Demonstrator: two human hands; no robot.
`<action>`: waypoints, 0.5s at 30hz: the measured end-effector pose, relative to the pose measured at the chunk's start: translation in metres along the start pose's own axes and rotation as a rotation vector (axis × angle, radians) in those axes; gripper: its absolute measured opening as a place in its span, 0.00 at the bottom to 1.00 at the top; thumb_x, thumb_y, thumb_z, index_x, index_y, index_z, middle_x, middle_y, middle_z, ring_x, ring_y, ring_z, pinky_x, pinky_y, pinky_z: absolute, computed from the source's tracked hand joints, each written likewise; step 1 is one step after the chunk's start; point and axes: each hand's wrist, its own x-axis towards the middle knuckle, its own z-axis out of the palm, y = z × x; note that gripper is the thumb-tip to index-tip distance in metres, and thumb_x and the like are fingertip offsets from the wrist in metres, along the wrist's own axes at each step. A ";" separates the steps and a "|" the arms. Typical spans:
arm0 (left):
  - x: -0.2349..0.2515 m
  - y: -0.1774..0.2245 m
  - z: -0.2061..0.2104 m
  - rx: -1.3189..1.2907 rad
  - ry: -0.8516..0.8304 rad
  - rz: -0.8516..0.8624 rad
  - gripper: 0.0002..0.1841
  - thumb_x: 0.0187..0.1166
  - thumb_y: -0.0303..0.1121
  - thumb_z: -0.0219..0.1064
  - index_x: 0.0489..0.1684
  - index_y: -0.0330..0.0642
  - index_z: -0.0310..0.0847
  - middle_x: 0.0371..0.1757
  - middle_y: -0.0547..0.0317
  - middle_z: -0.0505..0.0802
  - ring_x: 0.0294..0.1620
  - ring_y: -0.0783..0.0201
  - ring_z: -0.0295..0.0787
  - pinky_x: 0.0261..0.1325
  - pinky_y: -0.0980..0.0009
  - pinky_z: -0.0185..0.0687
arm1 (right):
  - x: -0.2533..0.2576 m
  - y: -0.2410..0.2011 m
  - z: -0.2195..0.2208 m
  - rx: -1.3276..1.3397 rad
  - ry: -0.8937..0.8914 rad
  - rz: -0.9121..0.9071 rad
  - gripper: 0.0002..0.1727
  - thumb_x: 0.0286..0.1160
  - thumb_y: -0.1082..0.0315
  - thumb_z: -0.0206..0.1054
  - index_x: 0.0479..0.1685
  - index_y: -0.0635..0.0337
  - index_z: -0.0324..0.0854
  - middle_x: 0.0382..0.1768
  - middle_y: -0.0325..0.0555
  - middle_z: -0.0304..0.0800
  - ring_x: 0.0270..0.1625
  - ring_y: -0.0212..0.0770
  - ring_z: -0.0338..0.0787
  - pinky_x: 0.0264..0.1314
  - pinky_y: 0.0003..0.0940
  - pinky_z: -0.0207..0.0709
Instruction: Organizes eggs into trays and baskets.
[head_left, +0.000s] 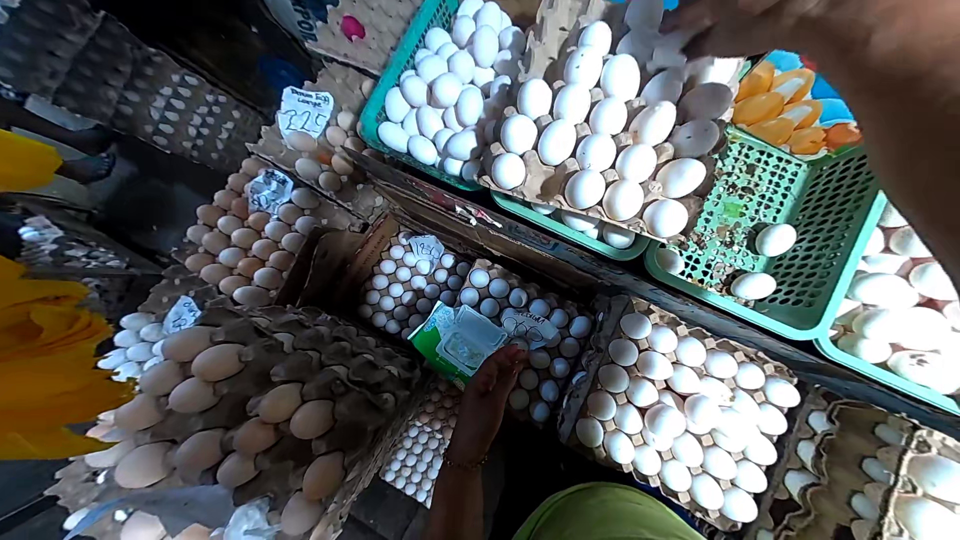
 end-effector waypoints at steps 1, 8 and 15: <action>0.000 0.000 0.001 -0.001 0.002 0.001 0.20 0.87 0.26 0.56 0.75 0.29 0.75 0.71 0.48 0.88 0.72 0.61 0.85 0.76 0.65 0.80 | 0.002 -0.004 0.002 -0.113 -0.059 -0.017 0.20 0.83 0.79 0.58 0.71 0.71 0.80 0.66 0.71 0.83 0.71 0.67 0.82 0.75 0.63 0.68; -0.001 -0.004 0.006 0.010 -0.014 -0.009 0.21 0.87 0.26 0.56 0.75 0.27 0.73 0.72 0.46 0.86 0.72 0.63 0.84 0.76 0.67 0.78 | 0.024 -0.005 0.015 -0.371 -0.134 -0.008 0.22 0.73 0.83 0.67 0.68 0.81 0.75 0.64 0.78 0.81 0.72 0.75 0.78 0.72 0.67 0.67; -0.004 -0.011 0.004 0.061 -0.013 -0.024 0.21 0.87 0.26 0.57 0.76 0.29 0.74 0.72 0.46 0.86 0.72 0.63 0.84 0.76 0.67 0.79 | 0.029 0.018 0.021 -0.430 -0.115 -0.012 0.22 0.74 0.76 0.68 0.66 0.79 0.76 0.56 0.78 0.84 0.64 0.76 0.83 0.62 0.72 0.71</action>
